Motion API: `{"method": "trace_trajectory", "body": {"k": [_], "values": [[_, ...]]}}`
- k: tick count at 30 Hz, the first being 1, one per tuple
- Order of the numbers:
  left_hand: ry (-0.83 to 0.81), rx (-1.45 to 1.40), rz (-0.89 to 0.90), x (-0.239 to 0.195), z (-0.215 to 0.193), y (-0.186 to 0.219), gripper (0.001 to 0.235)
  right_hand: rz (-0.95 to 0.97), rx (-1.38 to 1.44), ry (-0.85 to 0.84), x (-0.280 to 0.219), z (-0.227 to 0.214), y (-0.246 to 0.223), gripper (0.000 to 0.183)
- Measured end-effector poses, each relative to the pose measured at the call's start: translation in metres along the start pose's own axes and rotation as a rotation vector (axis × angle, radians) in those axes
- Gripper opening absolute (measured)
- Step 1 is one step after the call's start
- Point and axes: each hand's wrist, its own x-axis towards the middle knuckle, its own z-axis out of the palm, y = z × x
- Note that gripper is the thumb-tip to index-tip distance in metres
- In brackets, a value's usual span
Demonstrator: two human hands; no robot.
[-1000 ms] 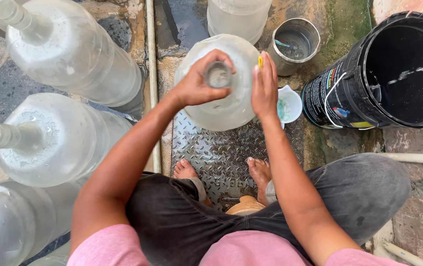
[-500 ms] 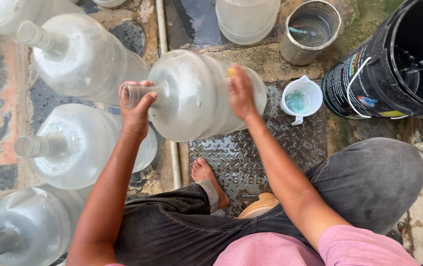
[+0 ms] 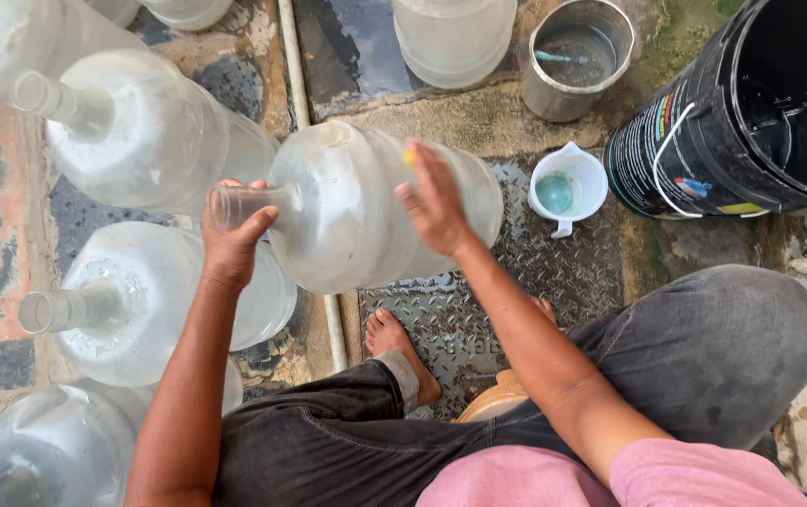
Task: The person scrubs the exterior of a large plastic water dispenser bottle with a yellow sponge, then uses a toothbrush to clean the bottle's neck and threads. They rinse the bottle with water from a jug and repeat the process on another bottle.
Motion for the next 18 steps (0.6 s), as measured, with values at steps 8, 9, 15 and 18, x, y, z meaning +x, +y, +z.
{"method": "trace_trajectory", "body": {"k": [8,9,15,18], "values": [[0.149,-0.185,0.1,0.005,0.006,-0.018,0.048,0.248,-0.074,0.021,-0.004,-0.01,0.048,0.065],[0.186,-0.204,0.129,0.005,0.013,-0.021,0.045,0.345,-0.121,0.04,-0.004,-0.016,0.068,0.059],[0.248,0.126,0.31,0.032,0.088,-0.012,0.054,0.247,0.653,-0.063,0.075,-0.029,0.041,0.065],[0.105,0.135,0.444,0.031,0.135,-0.007,0.056,0.127,0.289,-0.094,0.094,-0.069,-0.033,0.067]]}}
